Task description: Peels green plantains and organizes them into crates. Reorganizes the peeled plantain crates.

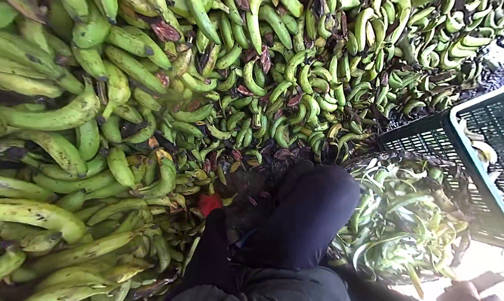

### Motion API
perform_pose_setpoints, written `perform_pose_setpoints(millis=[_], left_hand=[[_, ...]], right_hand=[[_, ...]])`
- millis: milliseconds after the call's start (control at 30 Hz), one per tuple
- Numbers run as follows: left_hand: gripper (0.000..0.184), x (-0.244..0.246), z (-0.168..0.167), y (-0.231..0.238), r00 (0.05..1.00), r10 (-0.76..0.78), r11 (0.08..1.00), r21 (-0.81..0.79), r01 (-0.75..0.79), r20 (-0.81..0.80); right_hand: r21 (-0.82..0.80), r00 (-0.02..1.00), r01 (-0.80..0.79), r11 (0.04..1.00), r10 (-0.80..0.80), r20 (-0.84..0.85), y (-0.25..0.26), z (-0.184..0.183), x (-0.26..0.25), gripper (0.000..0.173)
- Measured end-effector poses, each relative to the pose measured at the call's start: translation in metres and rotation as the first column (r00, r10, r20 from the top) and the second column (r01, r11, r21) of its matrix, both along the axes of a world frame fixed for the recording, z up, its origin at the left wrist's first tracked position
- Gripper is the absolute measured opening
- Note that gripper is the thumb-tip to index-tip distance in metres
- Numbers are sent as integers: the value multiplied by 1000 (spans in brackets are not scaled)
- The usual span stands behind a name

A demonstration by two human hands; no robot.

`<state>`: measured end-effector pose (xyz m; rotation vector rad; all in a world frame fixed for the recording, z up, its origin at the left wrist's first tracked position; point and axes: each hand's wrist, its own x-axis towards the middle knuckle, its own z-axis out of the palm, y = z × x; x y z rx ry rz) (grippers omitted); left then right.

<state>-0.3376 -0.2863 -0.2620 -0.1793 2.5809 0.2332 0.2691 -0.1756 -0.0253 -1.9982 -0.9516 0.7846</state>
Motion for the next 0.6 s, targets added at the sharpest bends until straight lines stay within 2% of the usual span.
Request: perform_pose_setpoints(millis=[67,167,267,333,433,500,600], left_hand=[[66,11,5,-4,996,-87,996,23,87,-7],[80,7,0,-5,973,-231,973,-10,231,5],[73,-7,-5,0,917,-394,911,-111,398,54],[67,-9,-1,9,890,-447,874,-169,456,90],[62,-6,-3,17,885,-459,868,-176,465,76],[68,2,-4,21,914,-406,903,-148,404,18],[72,13,0,19,924,-383,913,-150,380,9]], right_hand=[[19,1000,3,1000,-3,-3,0,5,-7,50],[38,1000,12,999,-12,-7,0,9,-15,52],[80,996,77,994,-73,-57,-2,16,-10,46],[119,990,125,985,-115,-85,-7,25,3,46],[162,977,214,963,-208,-55,-18,38,28,37],[196,965,263,945,-262,-29,-27,39,45,43],[217,938,345,913,-326,-116,-29,41,48,28]])
